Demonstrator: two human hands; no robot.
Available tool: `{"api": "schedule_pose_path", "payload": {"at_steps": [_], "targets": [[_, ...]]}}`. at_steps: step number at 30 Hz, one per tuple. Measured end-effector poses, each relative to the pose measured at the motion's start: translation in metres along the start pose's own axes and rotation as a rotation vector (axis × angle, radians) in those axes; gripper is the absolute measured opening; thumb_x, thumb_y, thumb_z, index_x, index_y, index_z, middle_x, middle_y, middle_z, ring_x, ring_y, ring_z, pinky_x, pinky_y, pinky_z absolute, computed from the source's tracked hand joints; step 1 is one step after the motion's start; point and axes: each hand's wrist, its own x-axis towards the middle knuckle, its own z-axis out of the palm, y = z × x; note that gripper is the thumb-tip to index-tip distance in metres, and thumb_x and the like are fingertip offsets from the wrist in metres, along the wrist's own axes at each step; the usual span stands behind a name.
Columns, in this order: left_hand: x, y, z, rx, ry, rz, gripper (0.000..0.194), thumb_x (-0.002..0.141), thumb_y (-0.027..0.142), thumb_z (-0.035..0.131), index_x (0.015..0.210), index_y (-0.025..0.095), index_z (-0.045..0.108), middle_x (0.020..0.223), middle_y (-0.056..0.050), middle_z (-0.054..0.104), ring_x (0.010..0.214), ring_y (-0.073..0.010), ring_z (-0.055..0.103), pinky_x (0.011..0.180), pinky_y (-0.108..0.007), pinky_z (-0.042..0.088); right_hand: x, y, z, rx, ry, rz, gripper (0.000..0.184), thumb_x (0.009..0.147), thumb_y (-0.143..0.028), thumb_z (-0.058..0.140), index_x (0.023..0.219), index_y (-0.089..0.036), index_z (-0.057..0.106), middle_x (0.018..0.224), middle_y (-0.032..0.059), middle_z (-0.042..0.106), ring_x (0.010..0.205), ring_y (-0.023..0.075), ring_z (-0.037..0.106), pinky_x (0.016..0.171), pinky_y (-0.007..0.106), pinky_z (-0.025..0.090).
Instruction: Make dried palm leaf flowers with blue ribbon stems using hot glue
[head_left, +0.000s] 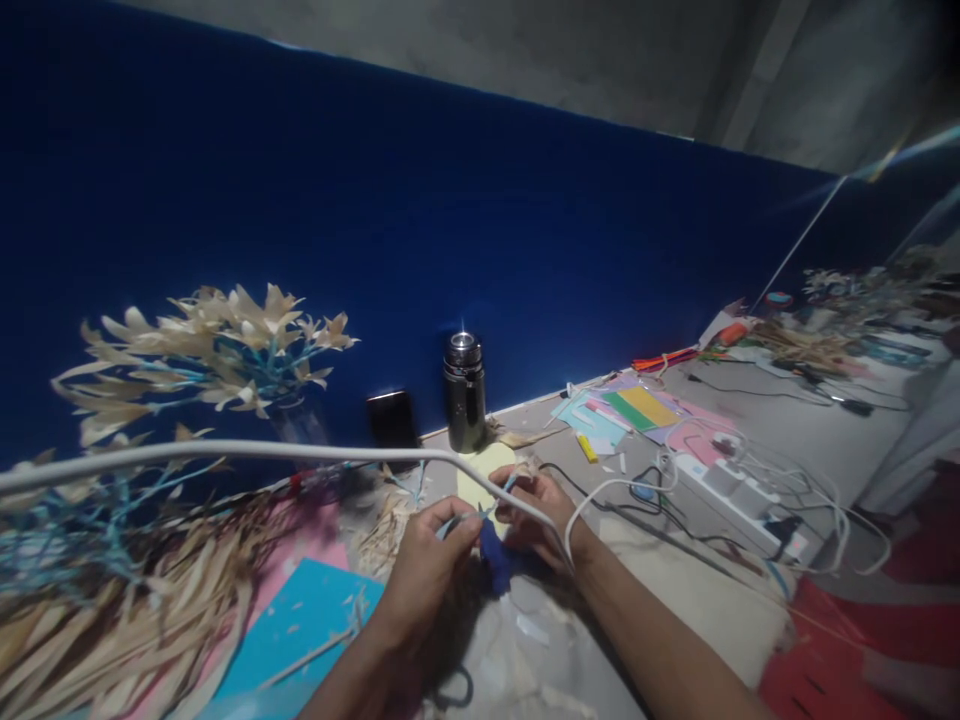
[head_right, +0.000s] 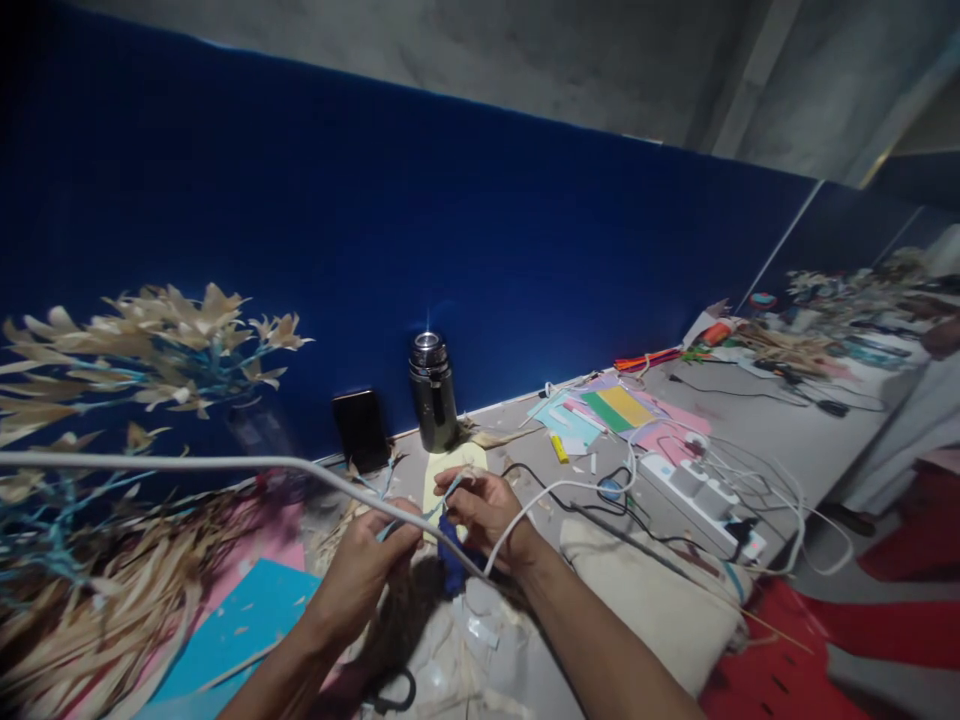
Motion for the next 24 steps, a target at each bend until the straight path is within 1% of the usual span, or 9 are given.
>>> {"api": "schedule_pose_path", "payload": {"at_steps": [3, 5, 8, 11, 15, 17, 18, 20, 24], "targets": [[-0.001, -0.001, -0.001, 0.189, 0.126, 0.204, 0.014, 0.074, 0.031, 0.071, 0.068, 0.019, 0.068, 0.06, 0.002, 0.059, 0.056, -0.013, 0.049, 0.056, -0.024, 0.039, -0.001, 0.006, 0.002, 0.067, 0.07, 0.053, 0.042, 0.055, -0.032, 0.096, 0.086, -0.018, 0.071, 0.076, -0.001, 0.061, 0.063, 0.0103, 0.047, 0.057, 0.022, 0.038], [-0.001, -0.002, -0.001, 0.251, 0.153, 0.3, 0.013, 0.076, 0.028, 0.069, 0.067, 0.019, 0.069, 0.064, 0.0, 0.063, 0.064, -0.0158, 0.055, 0.064, -0.026, 0.044, -0.002, 0.008, 0.005, 0.073, 0.119, 0.058, 0.041, 0.053, -0.031, 0.096, 0.08, -0.018, 0.069, 0.07, -0.0035, 0.057, 0.059, 0.0092, 0.043, 0.052, 0.021, 0.035], [-0.002, -0.006, 0.002, 0.227, 0.155, 0.309, 0.014, 0.076, 0.029, 0.071, 0.066, 0.019, 0.07, 0.065, -0.001, 0.065, 0.065, -0.0161, 0.057, 0.063, -0.026, 0.045, -0.004, 0.009, 0.009, 0.063, 0.173, 0.063, 0.036, 0.058, -0.033, 0.095, 0.074, -0.017, 0.067, 0.062, -0.0058, 0.048, 0.055, 0.0086, 0.037, 0.049, 0.02, 0.032], [-0.001, -0.012, 0.004, -0.014, 0.091, 0.08, 0.021, 0.072, 0.035, 0.077, 0.066, 0.017, 0.068, 0.057, 0.0, 0.061, 0.049, -0.0113, 0.049, 0.047, -0.021, 0.036, -0.004, 0.006, 0.01, 0.054, 0.181, -0.013, 0.036, 0.057, -0.035, 0.095, 0.069, -0.017, 0.066, 0.063, -0.0046, 0.05, 0.058, 0.0091, 0.038, 0.051, 0.021, 0.034], [0.001, -0.017, 0.004, -0.4, -0.215, -0.297, 0.034, 0.063, 0.038, 0.087, 0.064, 0.016, 0.061, 0.052, 0.003, 0.055, 0.039, -0.0055, 0.036, 0.038, -0.018, 0.024, -0.005, -0.001, 0.007, 0.046, 0.049, -0.082, 0.033, 0.059, -0.035, 0.095, 0.063, -0.017, 0.068, 0.072, -0.0021, 0.054, 0.062, 0.0094, 0.041, 0.054, 0.022, 0.036], [0.0, -0.019, 0.003, -0.459, -0.36, -0.418, 0.035, 0.062, 0.037, 0.088, 0.064, 0.015, 0.061, 0.051, 0.004, 0.053, 0.037, -0.0039, 0.031, 0.037, -0.018, 0.021, -0.007, -0.003, 0.004, 0.072, -0.048, -0.037, 0.031, 0.062, -0.034, 0.094, 0.064, -0.016, 0.069, 0.074, -0.0018, 0.054, 0.061, 0.0091, 0.041, 0.053, 0.022, 0.034], [0.0, -0.02, 0.004, -0.463, -0.392, -0.447, 0.035, 0.062, 0.036, 0.089, 0.065, 0.015, 0.061, 0.051, 0.004, 0.052, 0.037, -0.0034, 0.03, 0.037, -0.018, 0.02, -0.007, -0.003, 0.002, 0.089, -0.088, -0.011, 0.031, 0.063, -0.033, 0.094, 0.063, -0.016, 0.068, 0.075, -0.0015, 0.054, 0.061, 0.0091, 0.042, 0.052, 0.022, 0.034], [-0.002, -0.022, 0.005, -0.433, -0.36, -0.401, 0.034, 0.064, 0.035, 0.088, 0.067, 0.015, 0.061, 0.053, 0.004, 0.053, 0.039, -0.003, 0.03, 0.038, -0.017, 0.02, -0.006, -0.002, -0.002, 0.132, -0.121, 0.038, 0.03, 0.063, -0.033, 0.094, 0.066, -0.016, 0.069, 0.075, -0.0008, 0.056, 0.061, 0.0096, 0.045, 0.053, 0.023, 0.035], [-0.003, -0.022, 0.007, -0.185, -0.055, -0.042, 0.026, 0.073, 0.035, 0.081, 0.07, 0.016, 0.063, 0.054, 0.005, 0.054, 0.046, -0.0058, 0.039, 0.045, -0.017, 0.028, 0.001, 0.004, -0.009, 0.178, -0.036, 0.072, 0.04, 0.058, -0.037, 0.097, 0.087, -0.018, 0.075, 0.081, 0.0029, 0.065, 0.066, 0.0122, 0.053, 0.06, 0.024, 0.042]]}}
